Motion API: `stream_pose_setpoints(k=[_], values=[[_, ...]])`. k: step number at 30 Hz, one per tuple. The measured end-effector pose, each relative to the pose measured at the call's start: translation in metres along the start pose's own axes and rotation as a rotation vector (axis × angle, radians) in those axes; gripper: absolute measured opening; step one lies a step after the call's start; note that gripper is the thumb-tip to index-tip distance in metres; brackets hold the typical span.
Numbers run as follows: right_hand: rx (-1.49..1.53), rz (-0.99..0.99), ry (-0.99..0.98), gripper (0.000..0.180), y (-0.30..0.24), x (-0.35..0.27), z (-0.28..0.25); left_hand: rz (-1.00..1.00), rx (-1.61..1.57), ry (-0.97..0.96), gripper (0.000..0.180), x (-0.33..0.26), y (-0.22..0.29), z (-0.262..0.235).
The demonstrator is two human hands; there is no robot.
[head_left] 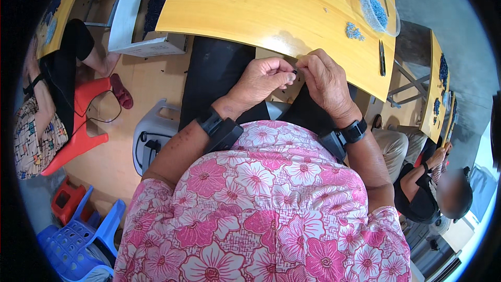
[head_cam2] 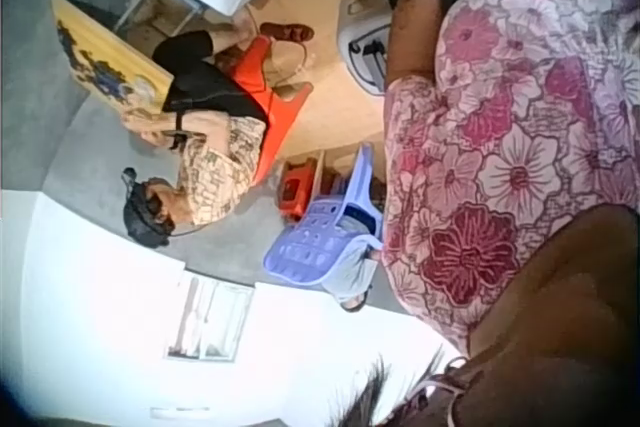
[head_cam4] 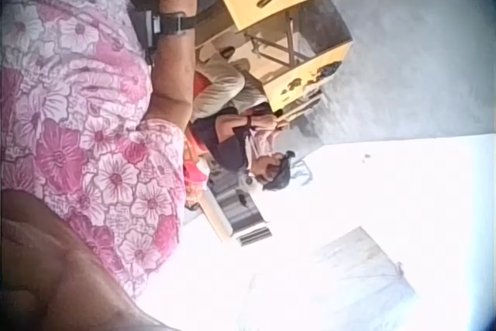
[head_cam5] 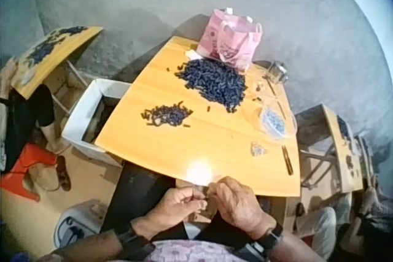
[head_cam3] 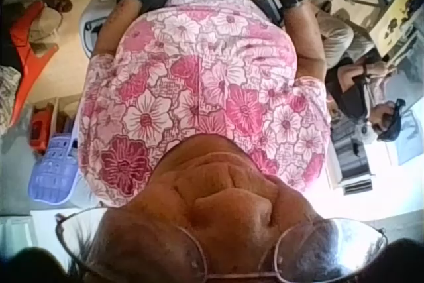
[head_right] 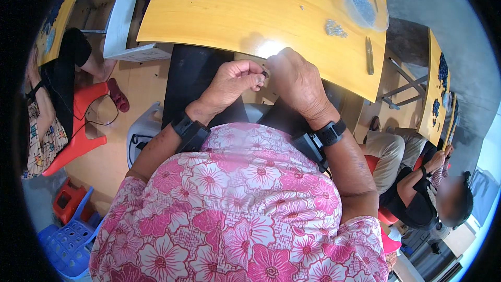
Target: The recorder is manual assembling small blue plastic pins into black plastic sockets at a workbench.
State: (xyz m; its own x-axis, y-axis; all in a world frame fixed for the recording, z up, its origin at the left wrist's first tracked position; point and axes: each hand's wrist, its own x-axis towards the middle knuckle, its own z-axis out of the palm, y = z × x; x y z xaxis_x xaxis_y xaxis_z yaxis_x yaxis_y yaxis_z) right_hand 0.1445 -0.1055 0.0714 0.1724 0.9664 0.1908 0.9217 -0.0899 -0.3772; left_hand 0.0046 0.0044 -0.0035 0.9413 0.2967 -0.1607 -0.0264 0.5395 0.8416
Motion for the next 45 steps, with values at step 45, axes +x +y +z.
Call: stream_pose_setpoints(k=[45], values=[[0.404,0.142,0.019,0.018,-0.011,-0.009,0.008,0.085,0.09,0.108,0.011,-0.006,-0.004,0.0]])
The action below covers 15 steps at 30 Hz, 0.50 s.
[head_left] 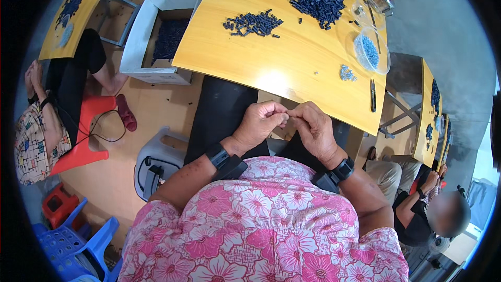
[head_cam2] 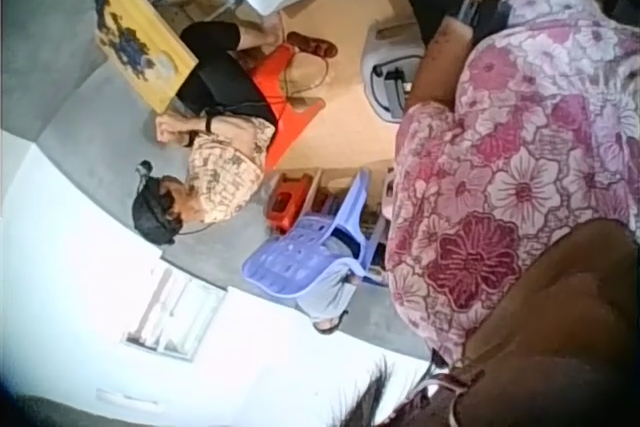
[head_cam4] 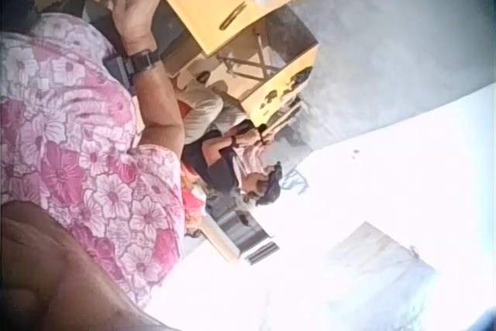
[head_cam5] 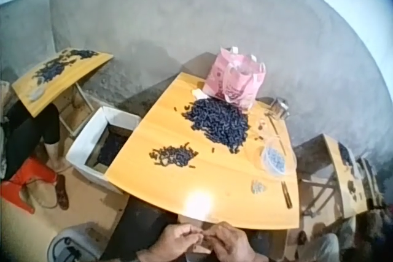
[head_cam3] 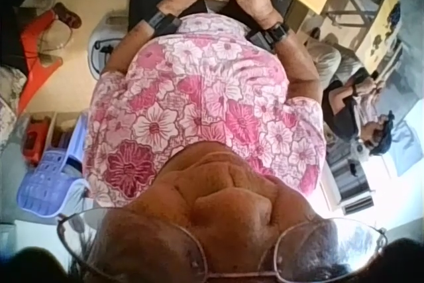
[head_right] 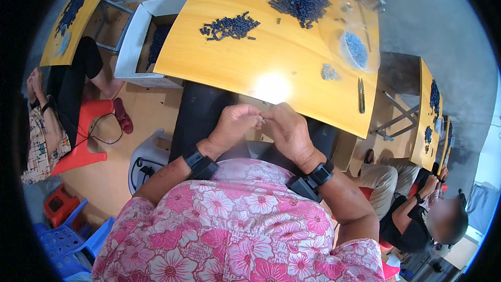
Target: The recorder is manual assembling small blue plastic pins into black plastic sockets at a workbench.
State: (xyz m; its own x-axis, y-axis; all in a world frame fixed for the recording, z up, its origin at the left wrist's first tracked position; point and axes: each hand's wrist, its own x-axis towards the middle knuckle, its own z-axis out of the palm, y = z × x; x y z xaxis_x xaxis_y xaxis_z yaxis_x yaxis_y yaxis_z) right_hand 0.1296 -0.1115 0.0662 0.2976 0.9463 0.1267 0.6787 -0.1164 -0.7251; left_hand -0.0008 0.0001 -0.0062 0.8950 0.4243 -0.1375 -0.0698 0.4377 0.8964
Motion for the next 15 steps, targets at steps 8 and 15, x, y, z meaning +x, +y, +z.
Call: stream_pose_setpoints(k=[8,15], values=[[-0.081,-0.027,0.169,0.014,0.014,0.07,-0.025,-0.087,-0.077,0.006,0.012,0.009,0.007,0.001],[-0.257,-0.019,0.331,0.016,0.065,0.166,-0.032,-0.148,-0.056,-0.02,0.013,0.005,0.008,0.001]])
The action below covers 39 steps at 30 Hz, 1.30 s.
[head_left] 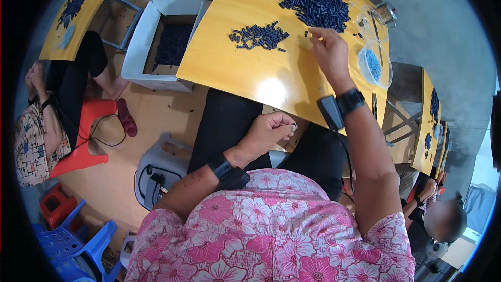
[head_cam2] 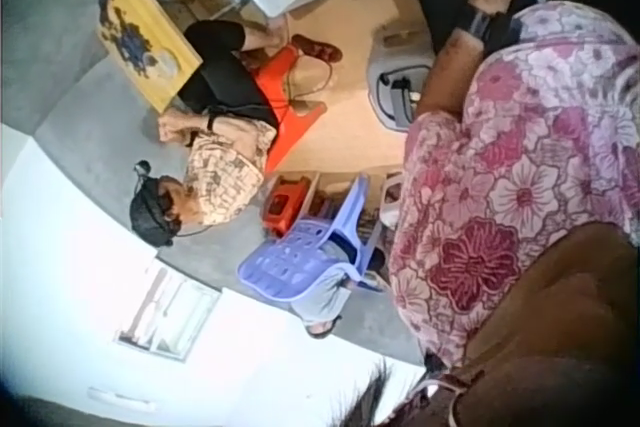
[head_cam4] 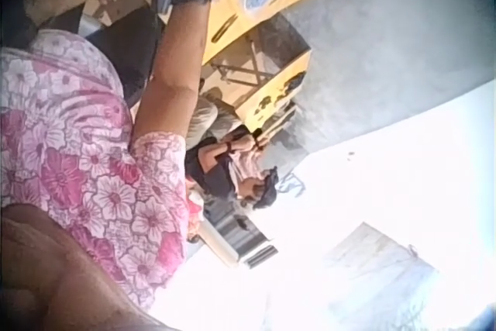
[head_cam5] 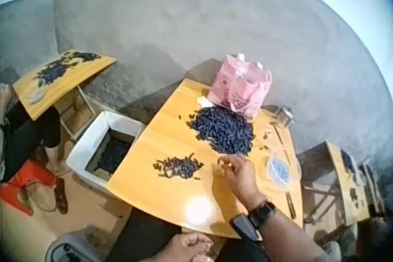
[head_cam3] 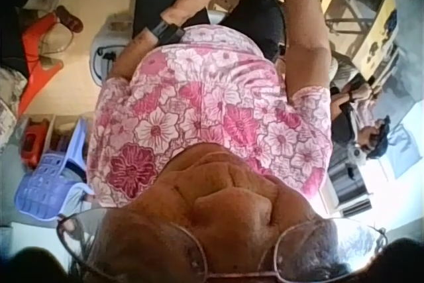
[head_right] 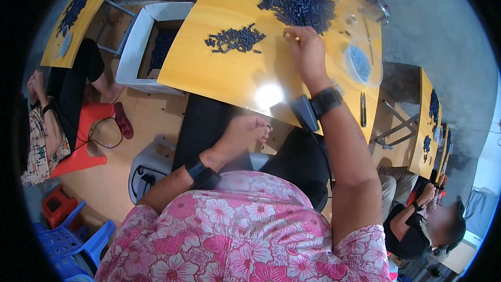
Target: The recorder is manual assembling small blue plastic pins into black plastic sockets at a workbench.
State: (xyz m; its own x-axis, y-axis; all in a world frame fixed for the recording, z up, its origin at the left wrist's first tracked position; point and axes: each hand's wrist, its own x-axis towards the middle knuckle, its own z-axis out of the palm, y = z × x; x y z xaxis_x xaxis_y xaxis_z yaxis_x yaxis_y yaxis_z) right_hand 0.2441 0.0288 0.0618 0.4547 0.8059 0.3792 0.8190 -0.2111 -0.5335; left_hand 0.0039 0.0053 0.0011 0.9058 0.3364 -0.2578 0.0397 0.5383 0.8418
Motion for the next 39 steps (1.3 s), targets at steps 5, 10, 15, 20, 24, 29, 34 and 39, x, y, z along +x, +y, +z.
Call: stream_pose_setpoints(k=[5,10,15,20,24,29,34,39], values=[[-0.122,0.033,-0.023,0.017,0.02,0.038,0.015,-0.023,-0.086,-0.031,0.013,0.001,0.0,0.0],[-0.184,0.203,-0.184,0.012,0.006,0.045,0.019,-0.033,-0.064,-0.025,0.013,0.001,0.005,-0.002],[-0.249,0.071,-0.238,0.011,0.011,0.045,0.019,-0.014,-0.055,-0.036,0.012,0.002,0.004,-0.002],[-0.297,0.025,-0.274,0.014,0.005,0.035,0.019,-0.022,-0.031,-0.021,0.012,0.002,0.001,0.0],[-0.243,0.088,-0.312,0.018,-0.002,0.021,0.012,0.0,0.018,0.009,0.01,0.001,0.0,0.0],[0.253,0.232,-0.344,0.022,-0.023,-0.018,-0.029,0.009,0.022,0.033,0.01,-0.001,0.0,-0.001],[0.777,0.514,-0.352,0.018,-0.051,-0.08,-0.06,0.047,-0.016,-0.009,0.012,-0.001,-0.003,-0.001],[0.983,0.681,-0.253,0.014,-0.046,-0.137,-0.059,0.009,0.051,-0.052,0.011,0.002,-0.001,-0.001]])
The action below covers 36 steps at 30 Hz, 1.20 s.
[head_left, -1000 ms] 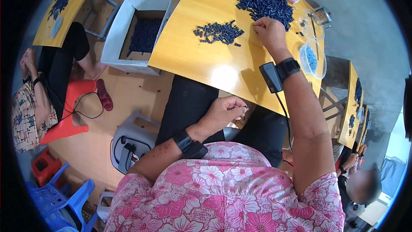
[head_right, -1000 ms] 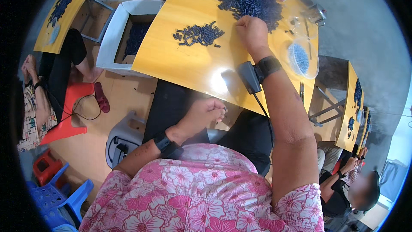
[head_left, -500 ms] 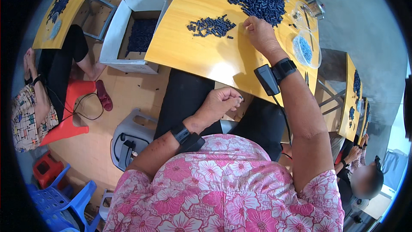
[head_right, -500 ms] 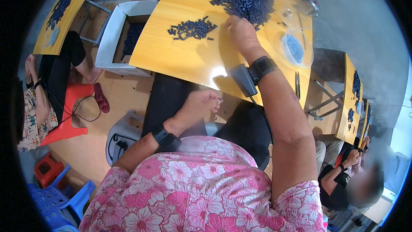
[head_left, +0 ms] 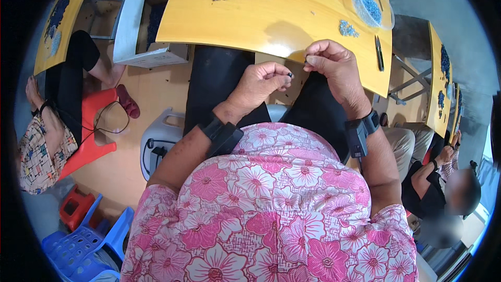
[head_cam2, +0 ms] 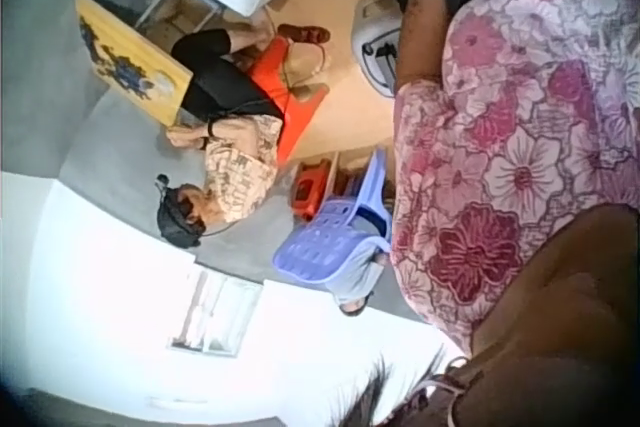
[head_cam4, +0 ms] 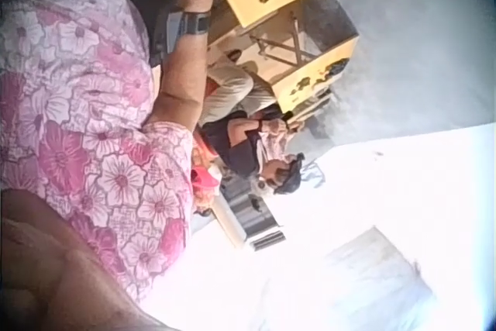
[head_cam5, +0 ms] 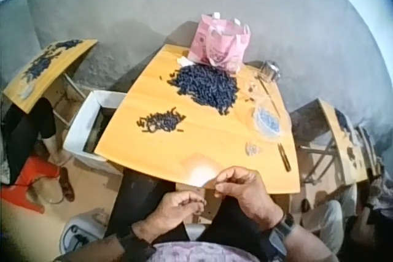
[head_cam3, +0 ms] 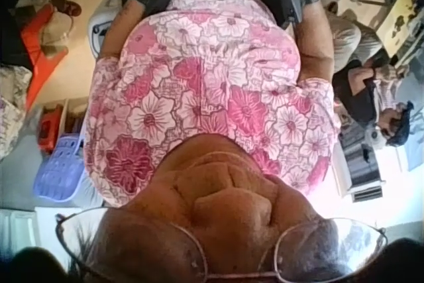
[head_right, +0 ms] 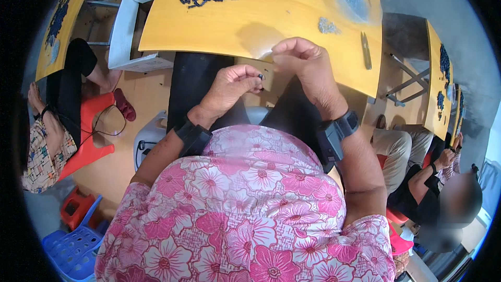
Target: The recorder is manual assembling small blue plastic pins into black plastic sockets at a workbench.
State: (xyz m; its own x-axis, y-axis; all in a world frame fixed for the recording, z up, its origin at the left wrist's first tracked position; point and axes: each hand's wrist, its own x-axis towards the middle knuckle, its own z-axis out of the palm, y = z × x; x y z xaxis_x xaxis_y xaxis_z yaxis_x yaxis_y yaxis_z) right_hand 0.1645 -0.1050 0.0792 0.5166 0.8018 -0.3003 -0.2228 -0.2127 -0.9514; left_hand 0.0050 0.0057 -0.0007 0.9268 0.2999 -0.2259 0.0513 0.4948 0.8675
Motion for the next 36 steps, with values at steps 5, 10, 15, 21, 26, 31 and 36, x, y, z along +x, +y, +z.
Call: stream_pose_setpoints(k=[5,10,15,21,26,31,36], values=[[0.126,0.0,0.069,0.011,0.029,-0.019,0.005,0.01,0.044,-0.05,0.014,-0.003,-0.003,0.0],[0.222,0.007,0.063,0.011,0.049,-0.025,0.015,0.034,0.042,-0.074,0.014,-0.004,-0.007,-0.001],[0.29,0.002,0.09,0.009,0.053,-0.025,0.017,0.028,0.077,-0.078,0.014,-0.007,-0.002,0.001],[0.254,-0.003,0.034,0.008,0.055,-0.025,0.014,0.061,0.059,-0.064,0.013,-0.006,-0.003,0.002],[0.187,-0.011,0.074,0.007,0.05,-0.025,0.016,0.068,0.06,-0.063,0.012,-0.006,-0.001,0.002],[0.095,-0.039,0.081,0.006,0.048,-0.024,0.016,0.076,0.054,-0.056,0.011,-0.007,0.0,0.002],[0.057,-0.049,0.094,0.006,0.048,-0.025,0.016,0.065,0.049,-0.057,0.01,-0.007,0.001,0.003]])
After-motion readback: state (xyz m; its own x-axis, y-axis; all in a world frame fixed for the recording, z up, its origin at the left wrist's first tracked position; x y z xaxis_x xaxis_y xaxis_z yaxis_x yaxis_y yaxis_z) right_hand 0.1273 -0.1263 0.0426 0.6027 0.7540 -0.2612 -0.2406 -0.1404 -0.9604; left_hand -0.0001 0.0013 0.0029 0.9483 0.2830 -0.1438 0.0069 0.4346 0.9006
